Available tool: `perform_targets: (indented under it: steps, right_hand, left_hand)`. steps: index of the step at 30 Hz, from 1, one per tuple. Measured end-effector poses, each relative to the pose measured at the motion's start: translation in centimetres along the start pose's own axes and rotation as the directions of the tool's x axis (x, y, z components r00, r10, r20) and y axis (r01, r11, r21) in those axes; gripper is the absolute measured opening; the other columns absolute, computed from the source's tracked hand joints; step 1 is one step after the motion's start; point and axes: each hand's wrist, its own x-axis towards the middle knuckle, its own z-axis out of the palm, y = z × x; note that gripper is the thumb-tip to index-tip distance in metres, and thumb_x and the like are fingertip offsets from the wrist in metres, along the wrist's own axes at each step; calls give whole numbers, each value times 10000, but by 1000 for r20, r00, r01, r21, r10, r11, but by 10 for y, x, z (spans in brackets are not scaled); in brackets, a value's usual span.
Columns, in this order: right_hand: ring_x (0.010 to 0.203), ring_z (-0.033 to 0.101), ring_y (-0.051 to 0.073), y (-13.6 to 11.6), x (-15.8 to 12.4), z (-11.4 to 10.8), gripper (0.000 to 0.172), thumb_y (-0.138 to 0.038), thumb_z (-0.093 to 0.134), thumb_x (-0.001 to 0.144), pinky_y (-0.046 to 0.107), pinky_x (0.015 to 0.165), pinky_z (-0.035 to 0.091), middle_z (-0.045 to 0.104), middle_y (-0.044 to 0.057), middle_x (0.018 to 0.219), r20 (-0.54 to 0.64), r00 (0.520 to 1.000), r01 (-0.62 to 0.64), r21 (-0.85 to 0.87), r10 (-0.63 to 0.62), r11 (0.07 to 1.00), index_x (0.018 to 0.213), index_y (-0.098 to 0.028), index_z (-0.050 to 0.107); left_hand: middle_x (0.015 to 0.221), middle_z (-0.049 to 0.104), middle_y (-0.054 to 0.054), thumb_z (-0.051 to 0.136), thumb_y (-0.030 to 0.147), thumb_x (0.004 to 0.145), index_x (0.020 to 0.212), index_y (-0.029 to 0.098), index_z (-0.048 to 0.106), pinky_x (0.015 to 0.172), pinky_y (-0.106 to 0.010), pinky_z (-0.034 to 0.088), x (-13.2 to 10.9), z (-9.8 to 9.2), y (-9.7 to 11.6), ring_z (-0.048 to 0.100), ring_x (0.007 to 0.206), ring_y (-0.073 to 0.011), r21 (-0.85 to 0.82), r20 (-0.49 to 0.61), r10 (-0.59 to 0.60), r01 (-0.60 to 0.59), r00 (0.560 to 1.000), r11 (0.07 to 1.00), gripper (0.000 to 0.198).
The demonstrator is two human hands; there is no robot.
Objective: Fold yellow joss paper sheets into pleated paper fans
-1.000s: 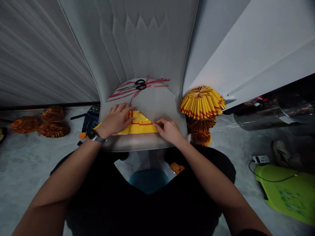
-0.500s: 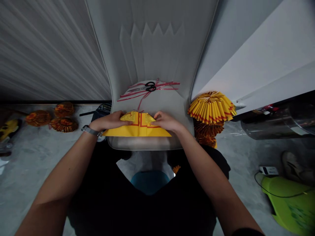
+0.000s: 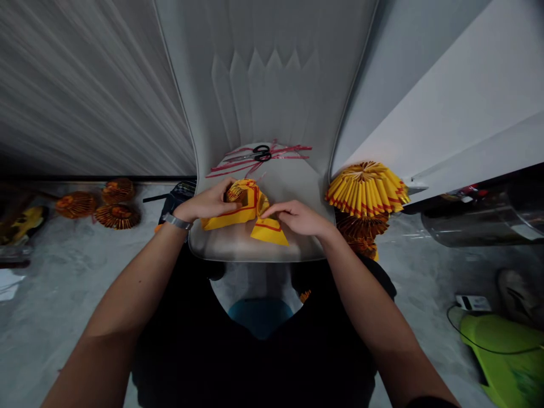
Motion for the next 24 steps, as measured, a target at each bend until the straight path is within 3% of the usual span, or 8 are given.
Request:
perform_targets:
  steps: [5, 9, 11, 13, 15, 20, 22, 24]
  right_hand:
    - [969, 720, 199, 0, -12, 5, 655, -13, 510, 808, 305, 873, 509, 798, -12, 1175, 109, 994, 23, -287, 9, 958, 1313, -349, 755]
    - [889, 691, 204, 3, -9, 19, 377, -101, 678, 870, 300, 817, 486, 769, 13, 986, 42, 999, 7, -451, 13, 893, 1131, -333, 820]
    - [826, 658, 190, 4, -7, 18, 95, -260, 728, 930, 293, 782, 469, 713, 10, 850, -47, 999, 2, -395, -23, 919, 930, -278, 821]
    - [767, 615, 175, 5, -5, 15, 251, -410, 710, 969, 289, 739, 448, 652, 8, 787, -241, 968, -1, -287, -71, 958, 799, -233, 765]
    - [722, 569, 164, 6, -2, 11, 353, -460, 696, 973, 288, 695, 423, 603, 3, 762, -447, 890, 9, -171, -86, 985, 724, -210, 685]
    - [721, 526, 171, 11, 11, 17, 382, -425, 710, 947, 287, 680, 412, 533, -11, 709, -651, 756, 50, -50, -71, 997, 659, -221, 563]
    - [739, 540, 177, 16, 16, 22, 352, -408, 709, 945, 288, 698, 420, 561, -3, 726, -647, 761, 1, -58, -38, 998, 673, -217, 595]
    - [764, 563, 183, 21, 19, 25, 290, -381, 715, 940, 289, 721, 426, 609, 8, 759, -560, 829, -69, -99, 2, 993, 714, -208, 656]
  left_hand:
    - [1386, 641, -97, 664, 387, 784, 1451, 197, 444, 1024, -417, 564, 7, 2, 0, 662, 1220, -284, -70, 31, 151, -149, 988, 986, 728]
    - [1254, 687, -79, 712, 469, 819, 1347, 199, 498, 948, -406, 580, 10, 3, 1, 689, 1107, -276, -33, 24, 113, -112, 993, 993, 631]
    - [1148, 700, -67, 736, 550, 835, 1276, 198, 514, 859, -381, 584, 12, 3, 2, 693, 1018, -266, -28, 1, 78, -78, 997, 997, 607]
    - [1063, 691, -53, 718, 610, 859, 1228, 200, 518, 781, -353, 573, 13, 4, 4, 688, 948, -253, -42, -25, 61, -62, 998, 997, 587]
    - [1051, 680, -44, 674, 626, 895, 1235, 205, 515, 770, -343, 568, 13, 5, 8, 686, 933, -243, -62, -38, 66, -68, 997, 996, 564]
    - [1380, 630, -81, 624, 468, 914, 1429, 218, 439, 1072, -395, 529, 13, 8, 15, 628, 1272, -270, -93, 6, 184, -182, 983, 979, 602]
    - [1428, 613, -90, 619, 390, 870, 1467, 207, 418, 1118, -396, 509, 14, 10, 14, 611, 1320, -270, -80, 33, 202, -199, 979, 977, 655]
    - [1454, 604, -92, 587, 322, 826, 1492, 197, 411, 1142, -382, 497, 14, 12, 13, 609, 1335, -261, -53, 39, 202, -200, 979, 978, 700]
